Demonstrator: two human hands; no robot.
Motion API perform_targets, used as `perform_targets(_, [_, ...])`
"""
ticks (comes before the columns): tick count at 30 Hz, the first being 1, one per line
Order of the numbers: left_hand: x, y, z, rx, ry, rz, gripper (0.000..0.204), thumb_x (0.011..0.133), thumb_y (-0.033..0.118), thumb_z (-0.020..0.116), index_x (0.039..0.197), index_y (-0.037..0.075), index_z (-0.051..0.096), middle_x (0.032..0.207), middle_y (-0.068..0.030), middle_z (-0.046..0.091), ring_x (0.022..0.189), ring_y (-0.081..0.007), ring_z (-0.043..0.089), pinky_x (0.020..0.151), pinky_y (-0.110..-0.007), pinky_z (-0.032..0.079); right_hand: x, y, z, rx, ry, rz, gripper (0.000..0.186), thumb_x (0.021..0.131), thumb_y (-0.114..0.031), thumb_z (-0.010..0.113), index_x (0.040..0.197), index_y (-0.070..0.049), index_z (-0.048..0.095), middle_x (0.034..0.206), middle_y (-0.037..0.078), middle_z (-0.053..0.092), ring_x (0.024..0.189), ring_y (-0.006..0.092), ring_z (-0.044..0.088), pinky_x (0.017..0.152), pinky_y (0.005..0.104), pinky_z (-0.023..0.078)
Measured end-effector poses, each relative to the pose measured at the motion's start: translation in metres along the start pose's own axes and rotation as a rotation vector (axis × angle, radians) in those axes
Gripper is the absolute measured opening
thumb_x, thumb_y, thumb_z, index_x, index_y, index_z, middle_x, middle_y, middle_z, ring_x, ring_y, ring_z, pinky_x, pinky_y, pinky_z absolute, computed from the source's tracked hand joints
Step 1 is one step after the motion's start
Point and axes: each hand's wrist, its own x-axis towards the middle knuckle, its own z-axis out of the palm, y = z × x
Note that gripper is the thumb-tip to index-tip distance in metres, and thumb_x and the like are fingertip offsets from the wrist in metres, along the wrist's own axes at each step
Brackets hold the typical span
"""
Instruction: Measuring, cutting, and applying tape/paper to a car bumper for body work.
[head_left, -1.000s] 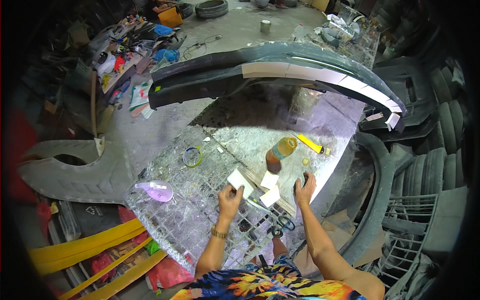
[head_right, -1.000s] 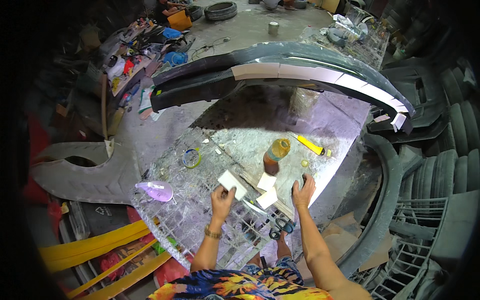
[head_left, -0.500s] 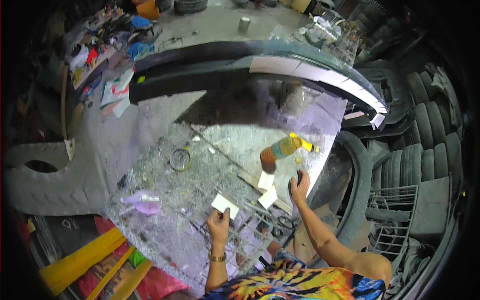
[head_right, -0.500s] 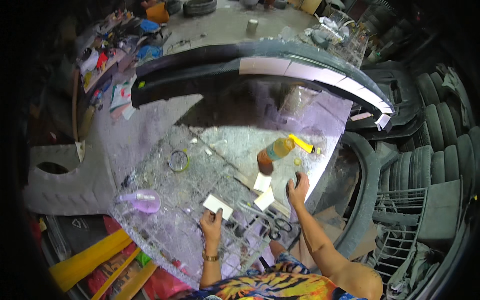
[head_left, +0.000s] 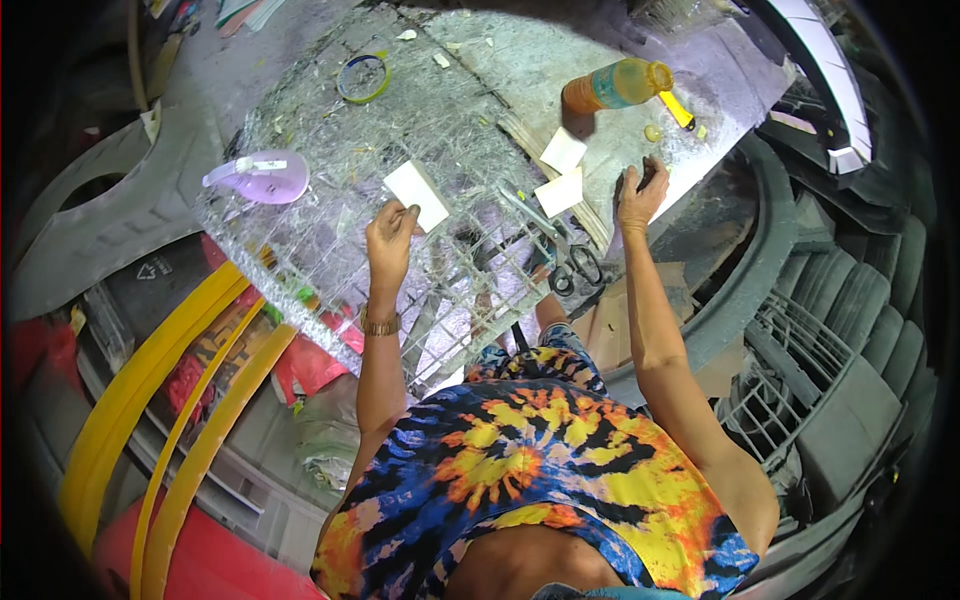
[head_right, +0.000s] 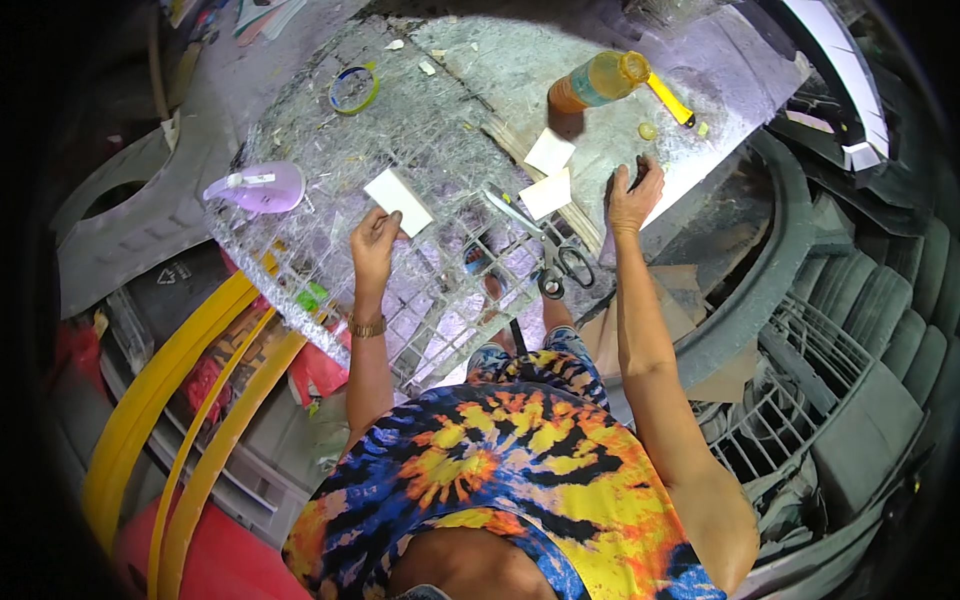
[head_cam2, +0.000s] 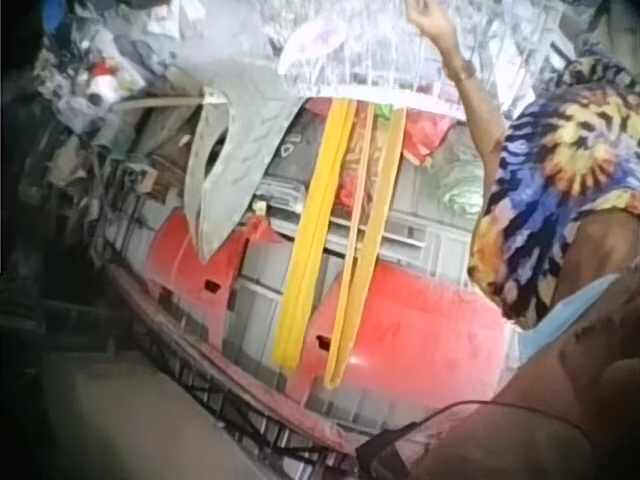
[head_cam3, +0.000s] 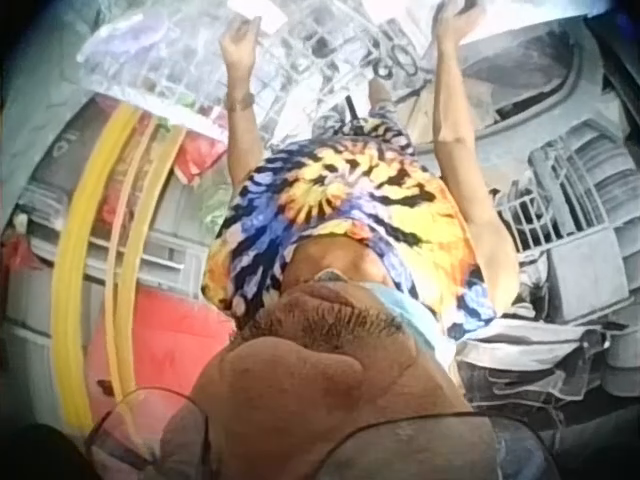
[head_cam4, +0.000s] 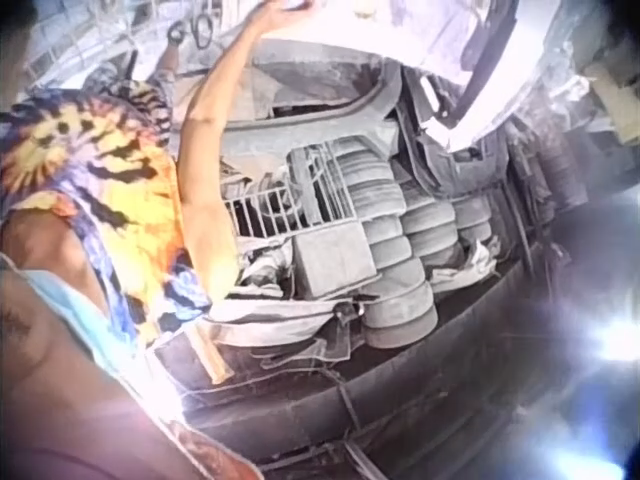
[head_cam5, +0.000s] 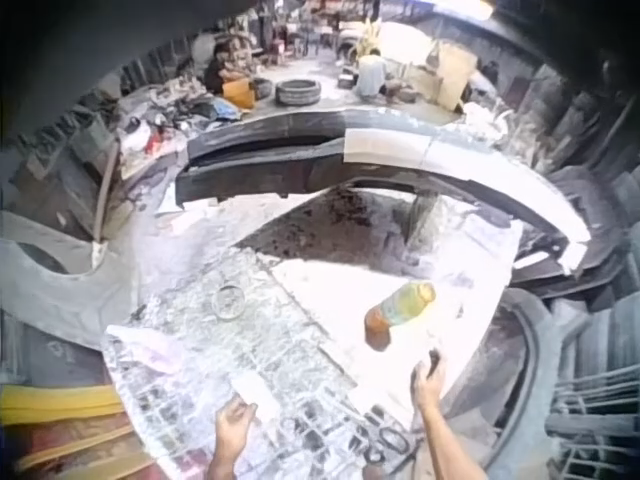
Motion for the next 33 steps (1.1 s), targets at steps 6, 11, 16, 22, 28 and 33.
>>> perform_targets(6, [-0.014, 0.002, 0.019, -0.193, 0.055, -0.157, 0.025, 0.092, 0.002, 0.056, 0.117, 0.003, 0.053, 0.092, -0.0034, 0.063, 0.082, -0.0096, 0.058, 0.073, -0.025, 0.047, -0.004, 0.002, -0.007, -0.011, 0.003, 0.023, 0.043, 0.081, -0.024, 0.065, 0.118, -0.005, 0.052, 0.107, 0.012, 0.058, 0.103, 0.0286, 0.054, 0.094, 0.0414, 0.037])
perform_targets(11, [-0.027, -0.021, 0.002, -0.411, 0.099, -0.198, 0.021, 0.094, 0.002, 0.053, 0.113, 0.008, 0.050, 0.094, -0.0025, 0.059, 0.077, -0.0083, 0.055, 0.064, -0.022, 0.045, -0.004, -0.012, -0.008, -0.047, -0.016, 0.043, 0.044, 0.081, -0.025, 0.064, 0.119, -0.006, 0.052, 0.108, 0.011, 0.058, 0.105, 0.0285, 0.053, 0.095, 0.0426, 0.036])
perform_targets(16, [-0.042, -0.017, -0.017, -0.749, 0.010, -0.282, 0.014, 0.098, 0.013, 0.048, 0.110, 0.006, 0.051, 0.092, -0.0076, 0.056, 0.072, -0.0115, 0.050, 0.060, -0.024, 0.044, 0.001, -0.001, -0.010, -0.044, -0.030, 0.051, 0.044, 0.080, -0.026, 0.065, 0.117, -0.005, 0.053, 0.108, 0.011, 0.058, 0.105, 0.0291, 0.053, 0.094, 0.0433, 0.037])
perform_targets(22, [-0.067, -0.007, -0.014, -1.051, -0.146, -0.258, 0.039, 0.096, 0.014, 0.046, 0.125, -0.011, 0.044, 0.108, -0.0155, 0.054, 0.085, -0.0172, 0.050, 0.070, -0.028, 0.044, 0.020, 0.027, -0.029, 0.257, -0.094, 0.086, 0.039, 0.084, -0.018, 0.066, 0.116, -0.001, 0.054, 0.102, 0.013, 0.061, 0.089, 0.0221, 0.058, 0.082, 0.0335, 0.047])
perform_targets(28, [-0.100, 0.001, -0.025, -0.967, 0.108, -0.117, 0.041, 0.093, 0.007, 0.055, 0.128, -0.011, 0.043, 0.112, -0.0168, 0.056, 0.088, -0.0174, 0.055, 0.071, -0.023, 0.045, -0.018, -0.009, -0.087, 0.643, -0.266, 0.496, 0.036, 0.089, -0.017, 0.060, 0.119, -0.001, 0.054, 0.094, 0.006, 0.058, 0.082, 0.0109, 0.054, 0.071, 0.0238, 0.045])
perform_targets(33, [-0.091, -0.021, -0.041, -0.792, 0.173, -0.239, 0.016, 0.094, 0.021, 0.061, 0.086, 0.013, 0.050, 0.071, 0.0024, 0.049, 0.054, -0.0044, 0.040, 0.044, -0.019, 0.030, -0.086, 0.028, -0.147, 0.433, -0.479, 0.520, 0.028, 0.088, -0.016, 0.059, 0.112, -0.003, 0.056, 0.081, 0.002, 0.057, 0.068, 0.0098, 0.053, 0.058, 0.0231, 0.042])
